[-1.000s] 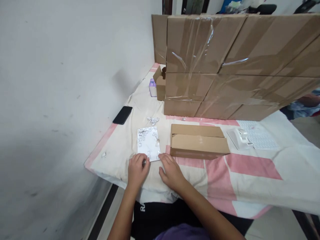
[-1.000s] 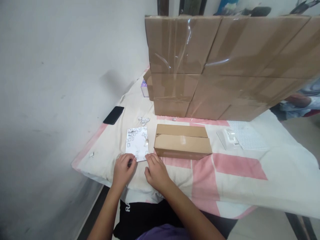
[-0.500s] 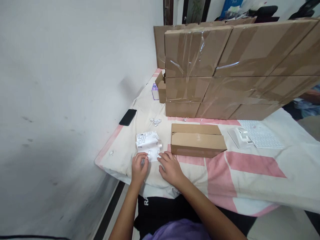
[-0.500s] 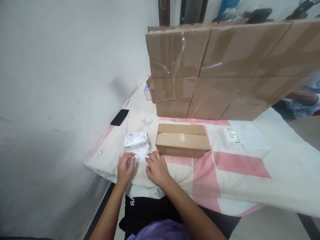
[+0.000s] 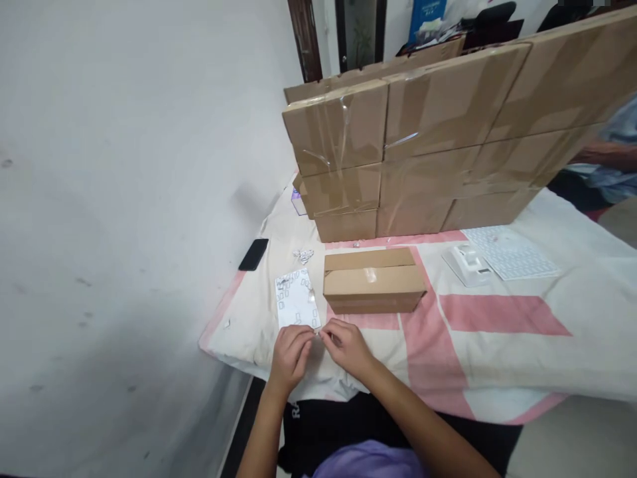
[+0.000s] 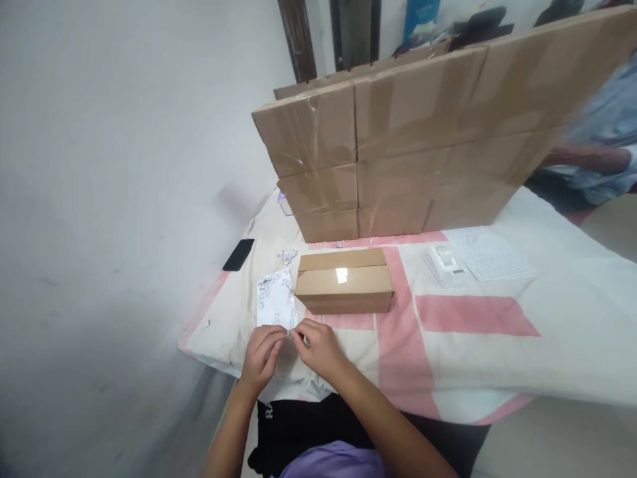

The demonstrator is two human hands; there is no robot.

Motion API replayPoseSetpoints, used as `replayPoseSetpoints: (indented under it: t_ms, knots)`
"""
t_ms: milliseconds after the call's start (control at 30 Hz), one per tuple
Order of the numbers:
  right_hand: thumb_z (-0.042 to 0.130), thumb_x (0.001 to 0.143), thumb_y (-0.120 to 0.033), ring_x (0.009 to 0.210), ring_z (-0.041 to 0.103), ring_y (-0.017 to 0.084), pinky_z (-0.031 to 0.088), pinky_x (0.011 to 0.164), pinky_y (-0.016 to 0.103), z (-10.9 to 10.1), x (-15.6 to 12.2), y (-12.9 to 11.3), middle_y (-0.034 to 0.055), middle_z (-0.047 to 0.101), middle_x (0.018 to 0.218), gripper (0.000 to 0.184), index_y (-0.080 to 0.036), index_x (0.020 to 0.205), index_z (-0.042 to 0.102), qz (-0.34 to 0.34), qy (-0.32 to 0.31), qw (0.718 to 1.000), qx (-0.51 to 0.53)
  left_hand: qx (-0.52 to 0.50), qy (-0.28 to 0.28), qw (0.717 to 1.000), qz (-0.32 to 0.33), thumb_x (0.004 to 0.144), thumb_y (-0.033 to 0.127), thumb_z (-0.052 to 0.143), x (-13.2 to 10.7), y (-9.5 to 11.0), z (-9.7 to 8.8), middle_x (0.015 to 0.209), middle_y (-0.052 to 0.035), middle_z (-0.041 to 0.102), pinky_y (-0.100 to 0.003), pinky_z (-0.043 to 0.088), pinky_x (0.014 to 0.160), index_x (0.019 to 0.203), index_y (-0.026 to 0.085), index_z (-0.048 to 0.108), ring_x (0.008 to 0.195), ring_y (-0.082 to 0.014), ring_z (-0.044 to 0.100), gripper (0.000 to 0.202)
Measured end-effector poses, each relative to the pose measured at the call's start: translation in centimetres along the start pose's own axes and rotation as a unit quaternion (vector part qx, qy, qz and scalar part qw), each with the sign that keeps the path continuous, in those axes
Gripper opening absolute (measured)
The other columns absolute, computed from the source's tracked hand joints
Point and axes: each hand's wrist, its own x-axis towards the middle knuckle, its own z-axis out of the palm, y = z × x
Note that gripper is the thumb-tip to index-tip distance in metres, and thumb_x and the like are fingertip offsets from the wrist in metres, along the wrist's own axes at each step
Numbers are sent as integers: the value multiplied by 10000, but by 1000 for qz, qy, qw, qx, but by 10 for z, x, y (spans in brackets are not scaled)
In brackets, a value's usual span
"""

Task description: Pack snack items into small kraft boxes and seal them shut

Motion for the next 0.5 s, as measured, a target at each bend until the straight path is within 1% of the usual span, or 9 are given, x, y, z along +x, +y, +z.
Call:
replayPoseSetpoints:
  t_ms: [33, 100, 200, 267, 300, 333, 400, 433, 500]
  knots:
    - [492, 1003, -271, 651, 596, 162, 486, 620, 291, -10, -5, -2, 16, 632, 712, 275, -227, 772, 632, -16, 23, 1000, -2, 6, 0, 1000, 14, 994, 190, 471, 2, 1, -3, 1081, -90, 719, -394, 518, 887, 1143, 219, 686, 1008, -223, 658, 264]
    - [487, 1004, -246, 637, 577, 173, 477, 610, 307, -41, -22, -1, 9, 589, 685, 269, -243, 753, 583, -37, 77, 996, -15, 9, 36, 999, 9, 1005, 189, 452, 9, 1, -7, 1113, -97, 693, -395, 521, 907, 1207, 217, 658, 1055, -229, 641, 289]
    - [511, 989, -203, 643, 597, 182, 469, 606, 317, -109, -54, 10, 8, 612, 716, 194, -257, 821, 590, -33, 176, 981, -76, -18, 102, 994, -28, 1028, 246, 433, 33, 8, -6, 1101, -99, 662, -404, 523, 935, 1160, 214, 647, 1083, -238, 625, 253]
    - [540, 981, -206, 615, 578, 170, 439, 588, 309, -159, -65, 20, 2, 609, 716, 165, -250, 833, 600, 8, 280, 951, -131, -43, 104, 993, -43, 1048, 344, 409, 61, 21, 4, 1216, -126, 632, -441, 499, 1018, 1246, 216, 609, 1198, -260, 591, 309]
    - [550, 979, -221, 610, 570, 168, 430, 587, 306, -182, -65, 25, 2, 608, 714, 154, -244, 839, 609, 15, 293, 945, -146, -51, 89, 994, -48, 1053, 406, 393, 77, 28, 12, 1329, -146, 587, -468, 467, 1080, 1324, 217, 572, 1294, -276, 545, 376]
    - [548, 984, -236, 615, 570, 166, 425, 591, 303, -204, -61, 30, 5, 613, 716, 164, -238, 834, 614, 14, 282, 947, -151, -56, 62, 995, -53, 1051, 468, 380, 95, 34, 22, 1467, -163, 496, -492, 425, 1137, 1407, 221, 521, 1399, -292, 467, 455]
    - [535, 998, -264, 637, 575, 159, 422, 609, 293, -239, -42, 41, 9, 631, 733, 180, -228, 850, 631, -1, 197, 968, -155, -60, -1, 997, -44, 1033, 533, 409, 132, 41, 44, 1620, -145, 335, -522, 348, 1208, 1429, 239, 529, 1513, -309, 334, 508]
    - [543, 996, -278, 655, 581, 156, 420, 617, 288, -251, -30, 47, 14, 648, 763, 164, -224, 875, 639, -8, 148, 976, -161, -64, -22, 997, -34, 1015, 524, 474, 150, 40, 54, 1626, -134, 344, -527, 338, 1215, 1373, 247, 587, 1516, -310, 335, 466]
    - [571, 981, -295, 686, 588, 151, 416, 635, 279, -265, -9, 62, 19, 663, 805, 128, -216, 912, 645, -28, 75, 981, -176, -96, -13, 995, -9, 980, 466, 579, 180, 28, 74, 1527, -131, 503, -538, 365, 1192, 1203, 237, 695, 1440, -303, 456, 340]
